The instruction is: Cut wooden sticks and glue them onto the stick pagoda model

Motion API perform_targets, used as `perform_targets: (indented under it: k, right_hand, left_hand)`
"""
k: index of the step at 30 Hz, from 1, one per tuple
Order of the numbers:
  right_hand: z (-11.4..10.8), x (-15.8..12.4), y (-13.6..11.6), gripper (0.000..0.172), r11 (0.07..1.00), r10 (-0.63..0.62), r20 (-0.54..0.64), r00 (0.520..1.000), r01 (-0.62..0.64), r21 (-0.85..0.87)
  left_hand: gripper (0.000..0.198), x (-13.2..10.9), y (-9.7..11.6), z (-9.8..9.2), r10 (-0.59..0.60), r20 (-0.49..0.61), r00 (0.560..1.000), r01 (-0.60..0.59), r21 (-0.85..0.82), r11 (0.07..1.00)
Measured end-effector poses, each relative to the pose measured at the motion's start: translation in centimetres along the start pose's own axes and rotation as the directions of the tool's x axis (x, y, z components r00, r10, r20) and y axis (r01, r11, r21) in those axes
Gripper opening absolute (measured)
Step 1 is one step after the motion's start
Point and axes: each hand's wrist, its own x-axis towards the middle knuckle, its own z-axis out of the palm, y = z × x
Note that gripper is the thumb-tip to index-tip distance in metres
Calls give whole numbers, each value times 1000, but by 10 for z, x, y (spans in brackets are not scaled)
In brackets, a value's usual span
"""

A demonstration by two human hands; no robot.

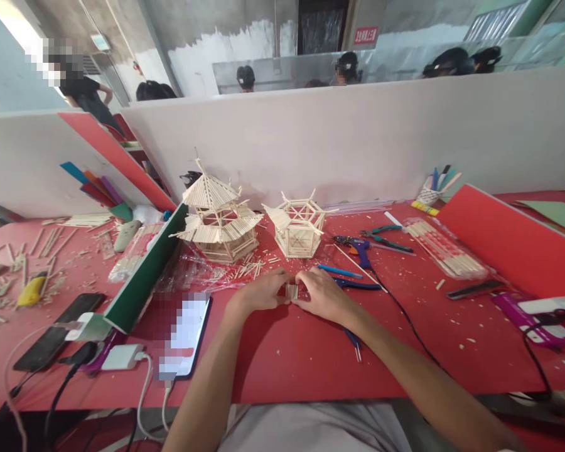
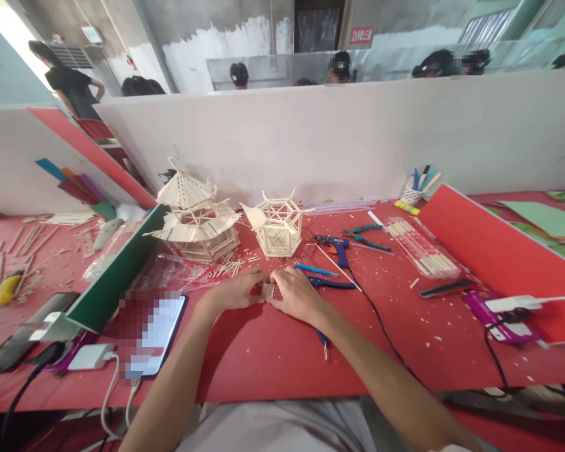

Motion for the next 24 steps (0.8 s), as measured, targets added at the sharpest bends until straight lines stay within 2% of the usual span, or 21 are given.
perform_targets:
  k: [4, 11, 24]
  right_hand:
    - [-3, -3, 1, 30, 1000, 4, 7, 1000, -4, -4]
    - [0, -2, 1, 26, 1000, -6, 15, 1000, 6, 2]
    - [4, -2, 2, 24, 1000, -8, 34, 999, 9, -26]
  left_hand:
    - [44, 0, -2, 0, 13, -3, 1000, -13, -27, 1000]
    - [28, 2, 1, 1, 11, 6, 1000, -11, 15, 1000]
    - [19, 3, 6, 1, 15, -5, 1000, -15, 26, 1000]
